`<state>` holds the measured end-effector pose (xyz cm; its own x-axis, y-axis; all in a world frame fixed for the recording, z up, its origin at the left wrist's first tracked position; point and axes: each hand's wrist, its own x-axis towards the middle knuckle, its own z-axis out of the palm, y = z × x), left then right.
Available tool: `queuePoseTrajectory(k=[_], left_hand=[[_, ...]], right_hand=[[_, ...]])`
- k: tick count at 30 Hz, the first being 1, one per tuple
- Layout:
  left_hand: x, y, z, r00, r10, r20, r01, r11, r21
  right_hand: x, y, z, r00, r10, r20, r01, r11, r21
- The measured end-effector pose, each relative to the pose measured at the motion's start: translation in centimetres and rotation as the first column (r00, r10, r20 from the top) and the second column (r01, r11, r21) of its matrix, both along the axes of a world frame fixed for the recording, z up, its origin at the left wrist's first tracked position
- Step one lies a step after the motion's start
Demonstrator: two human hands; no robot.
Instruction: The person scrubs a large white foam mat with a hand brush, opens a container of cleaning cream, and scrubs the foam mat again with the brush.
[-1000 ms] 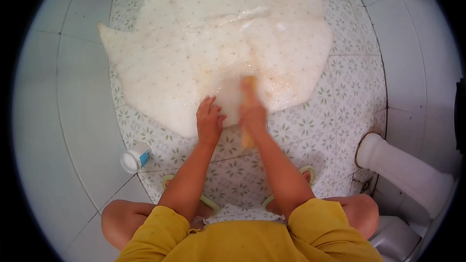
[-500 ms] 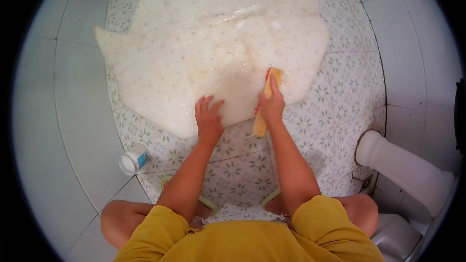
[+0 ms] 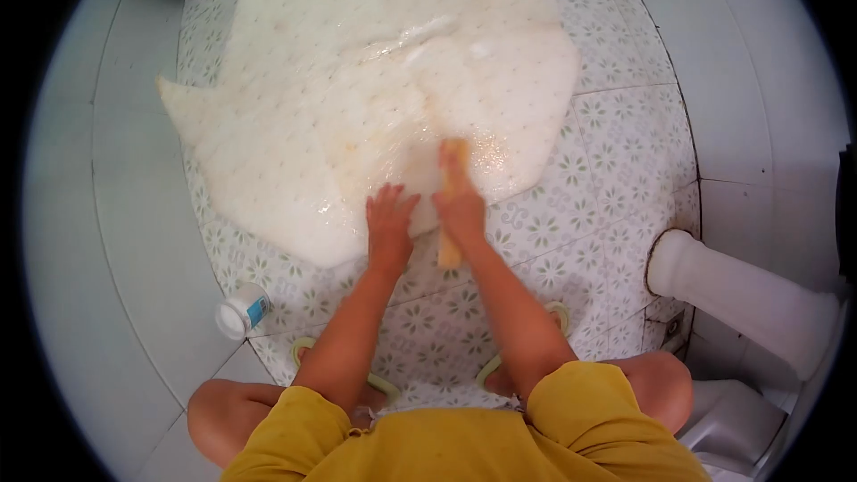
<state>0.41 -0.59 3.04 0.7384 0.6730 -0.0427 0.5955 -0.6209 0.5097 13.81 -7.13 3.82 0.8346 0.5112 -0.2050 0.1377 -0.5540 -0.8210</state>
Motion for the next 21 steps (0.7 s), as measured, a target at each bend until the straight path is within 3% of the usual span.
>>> queuePoseTrajectory(k=[1, 3, 4, 6, 11, 13, 17, 19, 21], left_hand=[[0.4, -0.2, 0.1, 0.992, -0.129, -0.012, 0.129, 0.992, 0.003], [1.1, -0.5, 0.8, 0.996, -0.091, -0.015, 0.090, 0.996, -0.028], [1.4, -0.8, 1.0, 0.998, -0.050, -0.026, 0.049, 0.997, -0.059], [2.0, -1.3, 0.7, 0.998, -0.041, -0.046, 0.038, 0.998, -0.059], [4.1, -2.0, 0.5, 0.982, -0.028, -0.185, 0.020, 0.999, -0.046], [4.3, -1.6, 0.0, 0.979, -0.156, -0.131, 0.149, 0.987, -0.067], [4.4, -1.0, 0.3, 0.916, -0.365, -0.168, 0.350, 0.930, -0.110], [5.2, -0.8, 2.4, 0.795, -0.384, -0.469, 0.378, 0.919, -0.112], [5.3, -0.7, 2.7, 0.794, -0.395, -0.462, 0.385, 0.915, -0.120]], right_hand=[[-1.2, 0.0, -0.2, 0.987, 0.046, 0.155, -0.052, 0.998, 0.034], [-2.1, -0.3, -0.6, 0.970, 0.243, 0.014, -0.235, 0.948, -0.213], [-1.0, -0.5, 0.0, 0.971, 0.239, 0.013, -0.230, 0.949, -0.217], [2.3, -1.1, 1.3, 0.981, 0.146, -0.130, -0.175, 0.951, -0.255], [-0.7, -1.7, 1.3, 0.985, 0.069, -0.155, -0.109, 0.958, -0.266], [-4.2, -3.5, 1.5, 0.995, -0.020, -0.097, 0.008, 0.993, -0.122], [-5.1, -4.5, 1.3, 0.989, -0.148, -0.031, 0.143, 0.982, -0.122], [-1.7, -3.3, 2.0, 0.918, -0.374, -0.129, 0.323, 0.898, -0.298], [2.3, -2.7, 2.1, 0.883, -0.443, -0.158, 0.393, 0.880, -0.267]])
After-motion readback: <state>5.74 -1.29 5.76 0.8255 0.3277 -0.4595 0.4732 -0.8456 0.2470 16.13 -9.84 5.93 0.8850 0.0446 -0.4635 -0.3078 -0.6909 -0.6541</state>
